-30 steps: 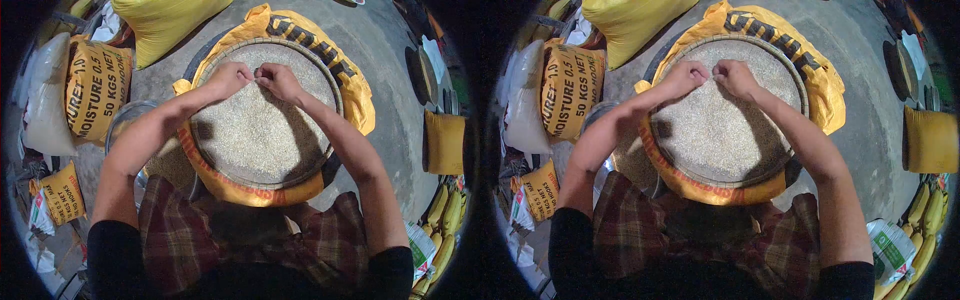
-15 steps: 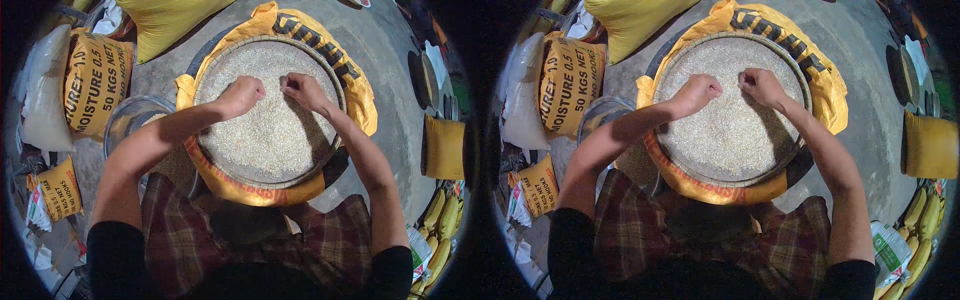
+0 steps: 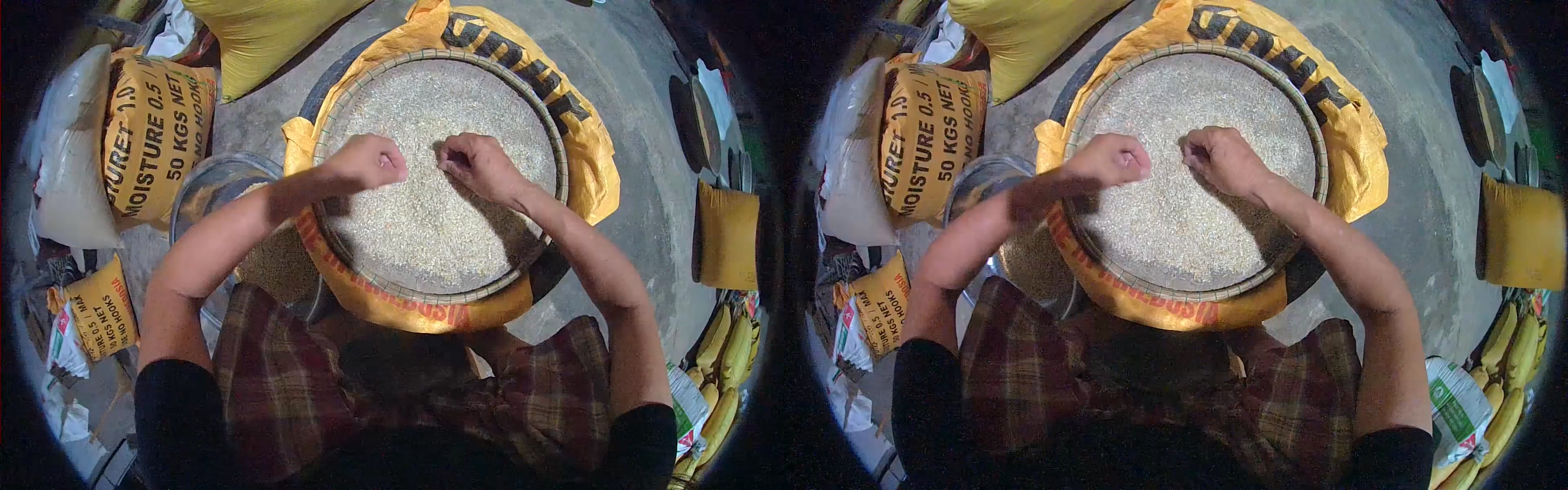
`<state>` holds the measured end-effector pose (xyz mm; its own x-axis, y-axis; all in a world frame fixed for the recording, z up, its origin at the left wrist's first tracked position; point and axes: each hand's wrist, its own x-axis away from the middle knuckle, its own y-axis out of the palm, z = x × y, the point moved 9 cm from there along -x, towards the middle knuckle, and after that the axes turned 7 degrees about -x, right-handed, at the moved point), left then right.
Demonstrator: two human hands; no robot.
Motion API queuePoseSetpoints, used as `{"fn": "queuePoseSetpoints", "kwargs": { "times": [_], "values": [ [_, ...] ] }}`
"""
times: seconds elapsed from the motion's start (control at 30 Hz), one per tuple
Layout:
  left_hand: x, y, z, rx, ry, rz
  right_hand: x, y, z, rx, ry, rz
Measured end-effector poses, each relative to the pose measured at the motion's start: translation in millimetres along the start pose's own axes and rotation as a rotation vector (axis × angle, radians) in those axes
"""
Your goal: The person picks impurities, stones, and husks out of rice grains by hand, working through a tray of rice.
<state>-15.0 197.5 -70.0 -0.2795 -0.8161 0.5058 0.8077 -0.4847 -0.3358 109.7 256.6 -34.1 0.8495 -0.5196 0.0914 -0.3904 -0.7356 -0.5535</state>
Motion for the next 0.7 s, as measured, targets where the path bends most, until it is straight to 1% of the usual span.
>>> {"fn": "queuePoseSetpoints", "kwargs": {
  "times": [0.03,0.07,0.1,0.13,0.17,0.2,0.23,0.27,0.3,0.37,0.4,0.43,0.47,0.5,0.53,0.57,0.6,0.63,0.7],
  "values": [
    [3.4,1.0,16.7,-0.301,0.072,0.067,1.1,-2.3,-1.5,0.001,-0.001,-0.002],
    [5.9,0.5,20.5,-0.330,-0.001,0.115,3.5,-6.6,1.0,-0.115,0.060,0.002],
    [2.6,3.0,17.2,-0.327,-0.002,0.117,6.2,-9.8,6.0,-0.229,0.121,0.006],
    [-1.6,5.2,17.5,-0.420,0.058,0.141,7.3,-10.3,15.0,-0.355,0.165,0.002],
    [-3.8,6.4,18.5,-0.512,0.117,0.164,9.2,-14.6,15.3,-0.353,0.166,-0.003],
    [-3.0,4.0,19.9,-0.509,0.116,0.167,12.5,-17.8,20.2,-0.495,0.280,-0.009],
    [-1.4,-1.6,19.3,-0.431,0.092,0.178,17.5,-17.7,27.3,-0.639,0.394,-0.012],
    [0.1,-6.7,17.4,-0.353,0.068,0.188,19.2,-17.1,30.0,-0.723,0.402,-0.043],
    [-0.2,-11.3,11.3,-0.355,0.067,0.187,20.3,-17.0,31.7,-0.725,0.401,-0.043],
    [-1.1,-28.2,-14.7,-0.058,0.001,0.210,24.9,-8.3,38.2,-0.904,0.474,-0.045],
    [1.0,-31.9,-15.0,-0.017,-0.015,0.200,24.5,-4.8,37.8,-0.908,0.474,-0.045],
    [2.3,-31.3,-12.7,-0.018,-0.016,0.200,19.0,-7.2,30.9,-0.777,0.374,-0.018],
    [3.6,-29.3,-2.7,-0.148,0.051,0.209,13.6,-9.0,22.7,-0.644,0.276,0.008],
    [5.9,-24.6,10.7,-0.278,0.119,0.218,9.7,-3.8,22.0,-0.642,0.276,0.008],
    [6.1,-16.1,13.6,-0.278,0.121,0.219,1.8,-0.9,12.0,-0.548,0.161,-0.002],
    [6.5,-5.6,20.4,-0.426,0.158,0.240,-4.5,2.5,-0.6,-0.454,0.047,-0.012],
    [5.9,2.0,25.4,-0.575,0.196,0.259,-9.4,0.4,-12.6,-0.350,0.036,0.014],
    [3.9,4.8,25.0,-0.576,0.198,0.258,-14.6,4.8,-15.9,-0.349,0.037,0.016],
    [0.0,6.8,17.6,-0.593,0.091,0.242,-24.2,12.0,-24.0,-0.080,-0.044,0.018]
  ]
}}
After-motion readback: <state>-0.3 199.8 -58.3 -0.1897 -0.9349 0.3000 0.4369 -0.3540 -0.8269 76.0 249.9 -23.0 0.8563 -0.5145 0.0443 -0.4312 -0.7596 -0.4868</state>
